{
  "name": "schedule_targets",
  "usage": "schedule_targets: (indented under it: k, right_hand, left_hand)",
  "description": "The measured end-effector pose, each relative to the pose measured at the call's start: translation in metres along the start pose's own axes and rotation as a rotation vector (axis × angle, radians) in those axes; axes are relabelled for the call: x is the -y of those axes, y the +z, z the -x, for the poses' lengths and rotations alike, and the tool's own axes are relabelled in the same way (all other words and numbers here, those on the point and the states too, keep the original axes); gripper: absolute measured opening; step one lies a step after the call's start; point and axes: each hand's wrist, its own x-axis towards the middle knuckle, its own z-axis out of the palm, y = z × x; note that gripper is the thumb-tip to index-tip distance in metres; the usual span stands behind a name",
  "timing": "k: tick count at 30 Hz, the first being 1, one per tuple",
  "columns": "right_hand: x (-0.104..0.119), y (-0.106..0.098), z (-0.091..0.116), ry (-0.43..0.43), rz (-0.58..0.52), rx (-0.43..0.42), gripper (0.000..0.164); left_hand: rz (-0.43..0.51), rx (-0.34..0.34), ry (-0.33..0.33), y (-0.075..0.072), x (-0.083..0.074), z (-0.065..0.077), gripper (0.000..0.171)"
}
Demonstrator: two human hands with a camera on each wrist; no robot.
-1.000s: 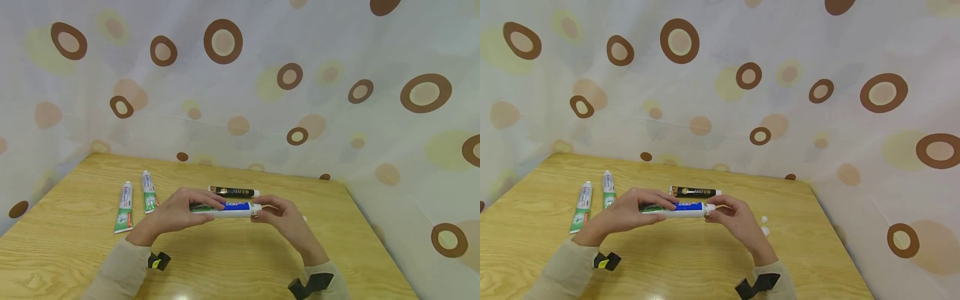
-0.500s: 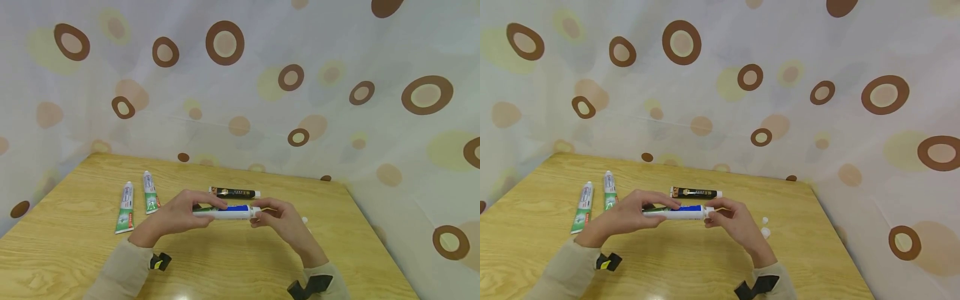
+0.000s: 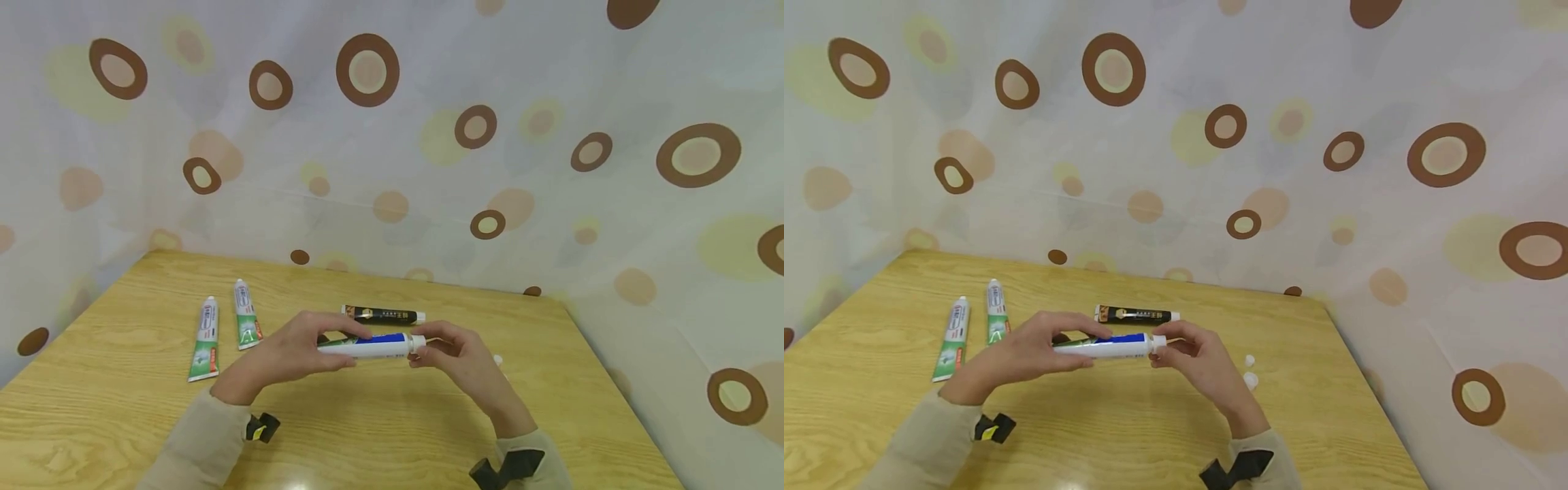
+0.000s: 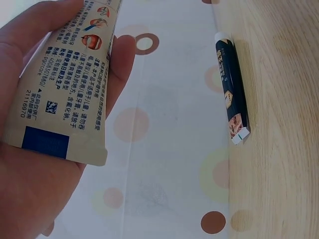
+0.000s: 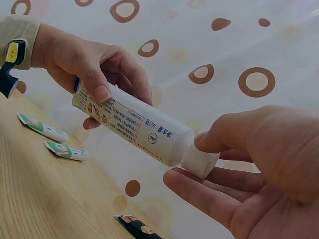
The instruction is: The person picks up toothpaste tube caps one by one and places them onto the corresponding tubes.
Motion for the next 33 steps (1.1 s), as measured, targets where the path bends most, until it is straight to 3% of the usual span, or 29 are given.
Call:
schedule_targets:
  k: [14,21,28,33]
  right_hand:
    - [0.0001,0.0000,0.0019,-0.030,0.065,-0.060,0.027]
    - [-0.0012,0.0006,0.0000,0.028,-0.032,-0.046,0.034]
    - [-0.0020,-0.0001,-0.0014,0.075,-0.020,-0.020,0.038]
    - [-0.0007,-0.0019,0.0015,0.058,-0.011,0.032,0.036]
  left_hand:
    - [-0.016,-0.021,-0.004,0.0015,-0.0010,-0.0014,0.035]
    - [0.009,-0.019,-0.010,0.0007,-0.0027,-0.0001,0.035]
    - [0.008,-0.020,0.025,0.0017,-0.0038,0.0005,0.035]
    - [0.017,-0.022,0.021,0.0008,-0.0060,0.0014,0.035]
